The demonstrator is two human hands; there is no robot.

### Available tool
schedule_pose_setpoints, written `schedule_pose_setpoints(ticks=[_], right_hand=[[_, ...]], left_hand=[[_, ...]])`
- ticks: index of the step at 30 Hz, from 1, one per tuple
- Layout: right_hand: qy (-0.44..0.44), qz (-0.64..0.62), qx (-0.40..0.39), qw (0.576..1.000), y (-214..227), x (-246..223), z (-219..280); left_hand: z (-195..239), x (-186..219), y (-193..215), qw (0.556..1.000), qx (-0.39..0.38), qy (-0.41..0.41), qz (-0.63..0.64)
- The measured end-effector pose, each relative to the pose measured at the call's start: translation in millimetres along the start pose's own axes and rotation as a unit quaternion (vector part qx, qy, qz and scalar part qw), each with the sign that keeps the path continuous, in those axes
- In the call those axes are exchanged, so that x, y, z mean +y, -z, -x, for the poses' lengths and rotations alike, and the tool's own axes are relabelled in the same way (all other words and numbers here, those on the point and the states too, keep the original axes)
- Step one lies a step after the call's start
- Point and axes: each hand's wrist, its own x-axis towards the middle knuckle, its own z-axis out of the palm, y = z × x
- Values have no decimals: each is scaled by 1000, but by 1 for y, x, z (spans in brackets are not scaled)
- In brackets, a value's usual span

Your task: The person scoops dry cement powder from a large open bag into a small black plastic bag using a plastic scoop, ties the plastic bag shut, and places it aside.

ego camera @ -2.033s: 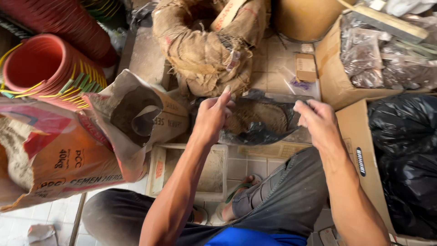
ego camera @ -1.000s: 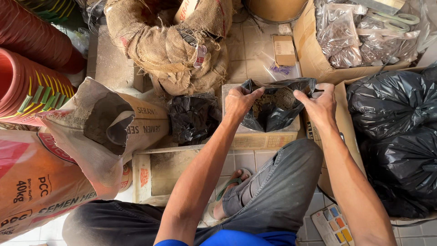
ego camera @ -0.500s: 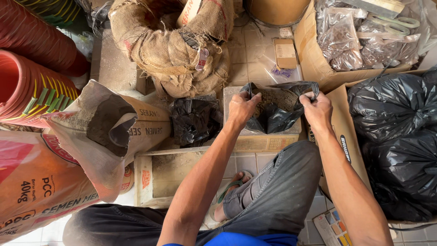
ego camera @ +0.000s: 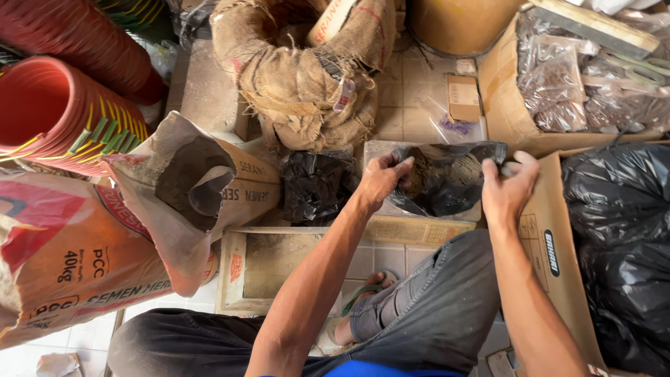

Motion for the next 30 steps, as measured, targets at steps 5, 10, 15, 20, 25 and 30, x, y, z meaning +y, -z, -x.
schedule_pose_setpoints(ticks=[5,10,15,20,25,30], right_hand=[[321,37,58,945,-4,-76,53],[383,-92,-38,919,-63,-133,120],[339,-242,-217,883,-165,-207,182],[315,-136,-422,839,-308,-258,236],[358,172,-573,717,-424,-296,286],[450,228,-463,729,-495,-280,310]], left_hand=[[12,-15,16,999,-20,-9,36],[36,-24,67,999,45,3,-13],[96,-49,185,951,184,156,-194],[141,-67,254,727,231,8,-646],[161,-5,262,689,71,202,-692],[173,47,316,395,-130,126,-901]])
